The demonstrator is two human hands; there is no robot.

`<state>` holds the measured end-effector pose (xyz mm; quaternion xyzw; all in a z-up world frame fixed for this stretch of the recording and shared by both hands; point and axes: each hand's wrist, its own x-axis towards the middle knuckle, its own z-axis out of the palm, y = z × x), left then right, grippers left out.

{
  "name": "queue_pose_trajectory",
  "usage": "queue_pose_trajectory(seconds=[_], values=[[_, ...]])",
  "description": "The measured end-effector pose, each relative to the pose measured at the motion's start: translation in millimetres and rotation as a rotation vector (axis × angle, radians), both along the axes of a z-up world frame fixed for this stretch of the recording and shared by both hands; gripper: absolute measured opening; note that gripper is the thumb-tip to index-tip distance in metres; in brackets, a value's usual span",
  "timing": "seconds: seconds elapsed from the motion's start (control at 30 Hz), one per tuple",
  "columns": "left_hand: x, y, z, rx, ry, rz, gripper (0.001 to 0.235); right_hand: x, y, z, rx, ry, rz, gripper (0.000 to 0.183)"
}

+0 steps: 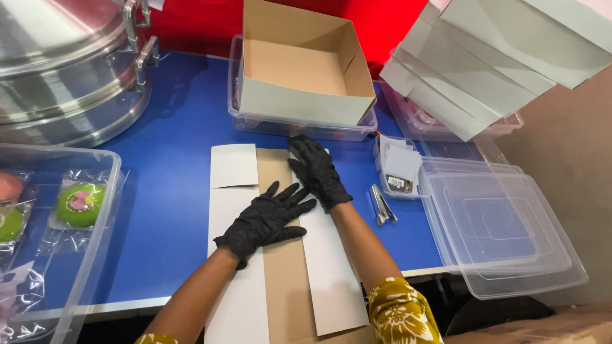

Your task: Assembling a cardboard pastry box by folding the flaps and securing the corners with a stapler.

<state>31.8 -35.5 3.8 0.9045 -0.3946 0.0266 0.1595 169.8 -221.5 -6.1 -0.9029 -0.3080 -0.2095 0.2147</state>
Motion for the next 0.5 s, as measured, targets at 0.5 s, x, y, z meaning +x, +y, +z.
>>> queue_pose_trajectory(seconds=[0.5], values=[[7.1, 7.8, -25.3, -0.047, 0.138, 0.041, 0.073, 15.1, 3.7, 67.3, -0.077, 0.260, 0.202, 0.066]])
